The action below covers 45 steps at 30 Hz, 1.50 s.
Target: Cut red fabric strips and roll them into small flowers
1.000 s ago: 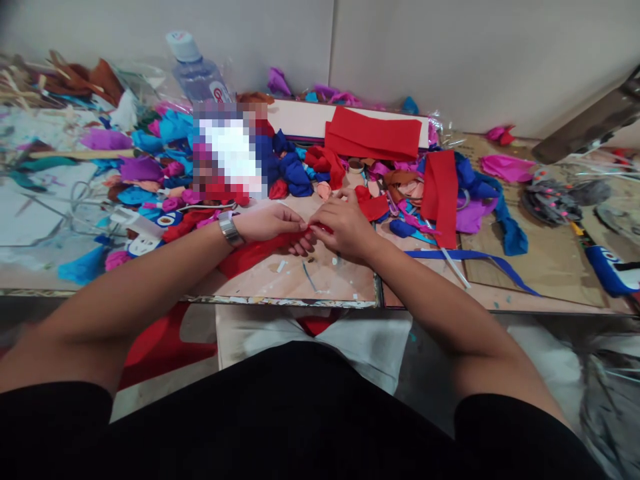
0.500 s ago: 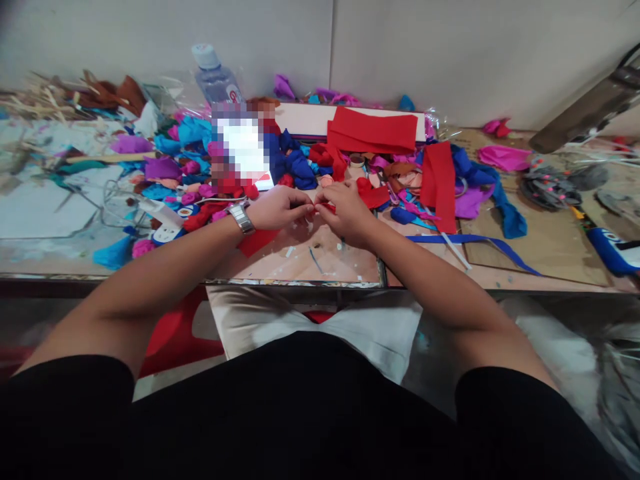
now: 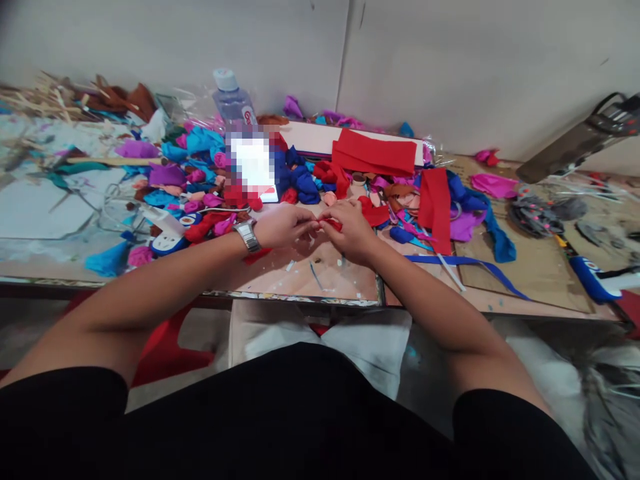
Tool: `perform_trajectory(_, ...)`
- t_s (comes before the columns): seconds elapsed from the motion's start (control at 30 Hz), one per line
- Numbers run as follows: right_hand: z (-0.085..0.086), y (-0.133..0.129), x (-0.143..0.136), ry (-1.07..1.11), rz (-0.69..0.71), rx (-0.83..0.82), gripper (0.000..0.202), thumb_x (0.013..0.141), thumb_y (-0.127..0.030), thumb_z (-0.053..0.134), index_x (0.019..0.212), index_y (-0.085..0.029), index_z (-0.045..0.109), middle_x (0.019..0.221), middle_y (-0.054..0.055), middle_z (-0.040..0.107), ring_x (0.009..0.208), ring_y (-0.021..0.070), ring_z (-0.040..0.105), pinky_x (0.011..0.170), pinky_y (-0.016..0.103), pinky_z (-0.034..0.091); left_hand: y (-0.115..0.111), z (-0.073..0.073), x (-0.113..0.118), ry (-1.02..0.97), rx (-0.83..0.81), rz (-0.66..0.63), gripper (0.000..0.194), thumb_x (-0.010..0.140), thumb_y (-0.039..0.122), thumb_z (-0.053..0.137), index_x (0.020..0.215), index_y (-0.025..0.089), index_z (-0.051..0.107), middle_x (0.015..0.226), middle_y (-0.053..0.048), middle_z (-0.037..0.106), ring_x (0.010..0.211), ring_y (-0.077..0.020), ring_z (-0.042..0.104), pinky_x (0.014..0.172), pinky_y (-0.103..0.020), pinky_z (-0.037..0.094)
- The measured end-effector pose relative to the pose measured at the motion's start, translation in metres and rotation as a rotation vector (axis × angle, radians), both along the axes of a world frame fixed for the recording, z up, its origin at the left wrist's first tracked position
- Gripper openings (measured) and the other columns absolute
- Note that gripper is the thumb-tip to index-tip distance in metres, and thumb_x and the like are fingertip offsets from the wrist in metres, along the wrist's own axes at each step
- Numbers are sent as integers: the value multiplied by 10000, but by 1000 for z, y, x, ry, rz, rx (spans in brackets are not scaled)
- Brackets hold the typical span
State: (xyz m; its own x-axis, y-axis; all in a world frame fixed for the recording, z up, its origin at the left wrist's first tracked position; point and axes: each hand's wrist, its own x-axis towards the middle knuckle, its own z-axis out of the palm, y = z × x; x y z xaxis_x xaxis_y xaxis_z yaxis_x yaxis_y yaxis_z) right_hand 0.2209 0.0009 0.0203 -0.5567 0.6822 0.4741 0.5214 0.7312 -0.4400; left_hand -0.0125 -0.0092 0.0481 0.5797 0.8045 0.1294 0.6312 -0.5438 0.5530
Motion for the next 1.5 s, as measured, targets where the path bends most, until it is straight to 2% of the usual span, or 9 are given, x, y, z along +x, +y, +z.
perform_trajectory(0.13, 1, 0, 0, -12, -28, 8, 109, 992, -313, 661, 949, -243, 734, 1014, 74, 812, 1066, 300, 678, 1044, 521, 365, 2, -1, 0, -28, -62, 2, 388, 1056, 419, 583, 826, 179, 782, 690, -36, 755, 588, -126, 607, 591, -275, 331)
perform_trajectory(0.33, -6, 4, 0, -20, 2, -10, 86, 938, -306, 676, 881, -245, 699, 963, 64, 797, 1066, 302, 669, 1042, 517, 372, -1, 1, 1, -33, -110, -37, 343, 1030, 386, 588, 898, 161, 812, 779, -48, 803, 614, -117, 646, 588, -242, 377)
perform_trajectory(0.57, -5, 1, 2, 47, -15, -73, 118, 961, -322, 678, 905, -232, 731, 974, 78, 801, 1043, 298, 679, 1007, 499, 407, 1, 5, -5, -70, -232, -51, 314, 1000, 383, 620, 943, 160, 833, 856, -57, 841, 687, -138, 734, 629, -219, 482)
perform_trajectory(0.73, -7, 3, 3, 44, 35, -58, 130, 954, -326, 683, 879, -238, 744, 931, 60, 805, 1038, 296, 685, 1061, 521, 371, 1, 4, -4, 2, -196, -42, 340, 1016, 403, 610, 954, 157, 836, 829, -58, 832, 663, -136, 718, 609, -221, 471)
perform_trajectory(1.07, 3, -4, 5, 24, 33, -46, 111, 976, -318, 696, 945, -232, 758, 981, 61, 821, 1088, 298, 689, 1057, 510, 342, 4, 6, -5, -71, -330, -95, 338, 1053, 391, 600, 993, 142, 820, 892, -75, 846, 748, -144, 780, 651, -188, 560)
perform_trajectory(1.2, 5, -6, 4, 7, 57, -22, 110, 986, -312, 712, 975, -232, 787, 975, 48, 835, 1045, 282, 700, 1052, 511, 321, 3, -2, -4, -204, -604, -84, 368, 1064, 458, 612, 1059, 135, 787, 1032, -121, 858, 816, -172, 822, 704, -231, 637)
perform_trajectory(1.27, 5, -6, 4, 24, 43, 2, 99, 985, -289, 719, 941, -234, 789, 946, 41, 842, 1025, 274, 709, 1043, 506, 322, 3, -6, -4, -292, -722, -98, 362, 1012, 479, 708, 1064, 129, 783, 1058, -136, 854, 856, -190, 833, 754, -262, 667)
perform_trajectory(1.37, 4, -5, 3, 63, 44, 67, 111, 1003, -306, 730, 956, -249, 813, 915, 31, 841, 969, 255, 717, 1038, 502, 332, 5, -8, -5, -413, -895, -116, 371, 966, 478, 786, 1056, 118, 779, 1026, -142, 853, 910, -205, 841, 850, -302, 682)
perform_trajectory(1.5, 3, -4, 4, 111, 80, 142, 114, 1016, -315, 734, 1015, -268, 838, 914, 31, 841, 909, 237, 720, 1040, 501, 357, 8, -4, -7, -498, -1044, -110, 364, 911, 450, 864, 994, 104, 784, 936, -137, 844, 861, -217, 835, 832, -320, 683)
